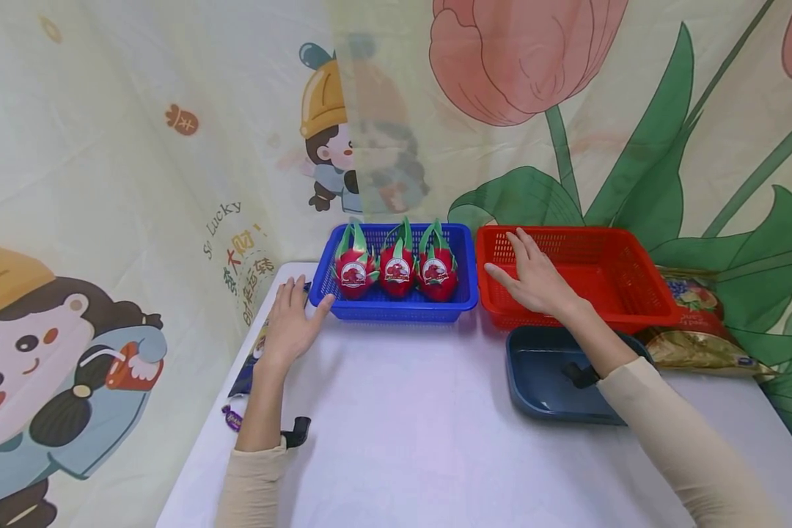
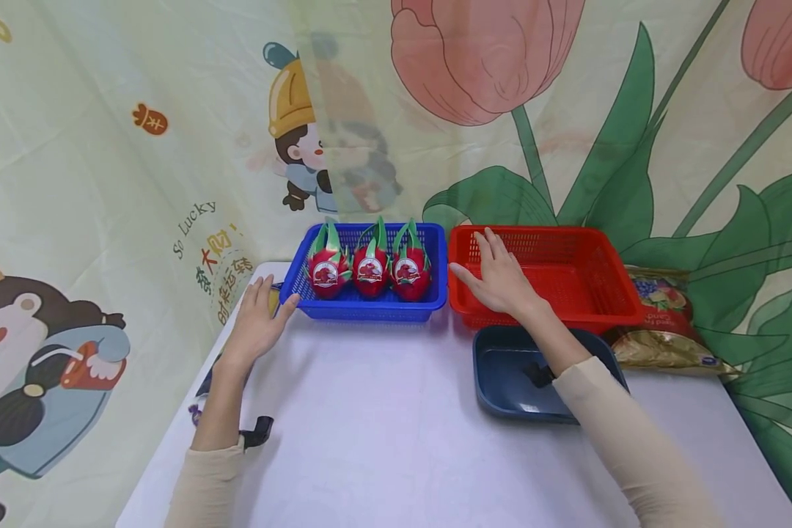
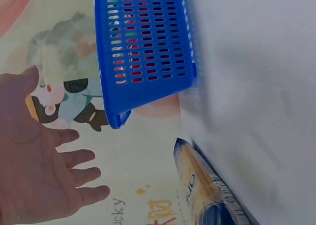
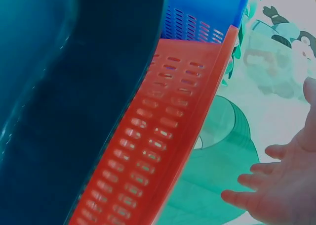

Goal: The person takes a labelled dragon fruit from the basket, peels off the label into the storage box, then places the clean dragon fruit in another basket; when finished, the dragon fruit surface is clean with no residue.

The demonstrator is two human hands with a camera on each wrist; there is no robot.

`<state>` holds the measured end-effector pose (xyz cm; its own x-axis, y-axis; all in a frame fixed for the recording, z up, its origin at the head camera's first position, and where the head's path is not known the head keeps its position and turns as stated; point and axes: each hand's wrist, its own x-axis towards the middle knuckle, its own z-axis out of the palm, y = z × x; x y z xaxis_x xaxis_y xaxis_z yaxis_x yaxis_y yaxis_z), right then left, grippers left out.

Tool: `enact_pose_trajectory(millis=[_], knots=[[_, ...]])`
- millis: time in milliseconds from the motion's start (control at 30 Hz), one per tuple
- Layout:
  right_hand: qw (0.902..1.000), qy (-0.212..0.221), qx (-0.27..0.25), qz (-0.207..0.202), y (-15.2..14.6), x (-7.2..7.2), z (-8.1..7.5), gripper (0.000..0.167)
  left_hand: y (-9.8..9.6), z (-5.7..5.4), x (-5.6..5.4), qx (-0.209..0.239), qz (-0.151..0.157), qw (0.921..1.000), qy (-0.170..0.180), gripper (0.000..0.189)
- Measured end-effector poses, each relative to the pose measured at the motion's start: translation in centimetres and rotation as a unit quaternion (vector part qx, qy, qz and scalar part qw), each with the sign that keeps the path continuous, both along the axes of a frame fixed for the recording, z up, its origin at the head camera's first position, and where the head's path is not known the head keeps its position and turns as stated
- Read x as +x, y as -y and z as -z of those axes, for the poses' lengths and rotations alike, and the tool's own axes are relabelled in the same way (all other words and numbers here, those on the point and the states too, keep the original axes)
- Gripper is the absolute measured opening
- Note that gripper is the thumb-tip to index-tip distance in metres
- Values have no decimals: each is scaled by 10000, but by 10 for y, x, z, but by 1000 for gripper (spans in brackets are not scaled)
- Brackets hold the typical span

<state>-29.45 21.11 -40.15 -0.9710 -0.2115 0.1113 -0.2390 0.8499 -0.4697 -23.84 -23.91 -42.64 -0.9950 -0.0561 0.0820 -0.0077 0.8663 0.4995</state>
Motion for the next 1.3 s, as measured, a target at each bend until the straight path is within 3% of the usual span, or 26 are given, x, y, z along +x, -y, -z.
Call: enact_pose_trajectory(millis=[367, 600, 700, 833, 1033, 1100, 1167, 1300], knots=[[9979, -84, -625, 147, 21, -24, 3, 92, 6, 0, -2, 880, -268, 9958, -30, 93], [9864, -451, -1546, 339, 30, -40, 3, 63, 9, 0, -6, 1484, -412, 9879, -208, 89], [9795, -445, -1907, 469, 33, -45, 1, 56, 10, -1, -7, 2096, -380, 9768, -206, 87], [9708, -434, -2294, 544, 38, -53, 1, 51, 11, -1, -9, 2883, -361, 9563, -324, 83], [9530, -224, -2948, 657, 47, -65, 0, 41, 12, 2, -12, 3207, -486, 9441, -595, 73], [9430, -59, -3258, 670, 49, -69, 1, 39, 11, 4, -14, 3462, -569, 9347, -570, 69], [9320, 95, -3553, 707, 52, -75, 2, 37, 10, 5, -16, 3897, -658, 9173, -483, 67], [9218, 344, -3761, 880, 57, -84, 7, 37, 10, 8, -20, 4939, -835, 8649, -315, 64]])
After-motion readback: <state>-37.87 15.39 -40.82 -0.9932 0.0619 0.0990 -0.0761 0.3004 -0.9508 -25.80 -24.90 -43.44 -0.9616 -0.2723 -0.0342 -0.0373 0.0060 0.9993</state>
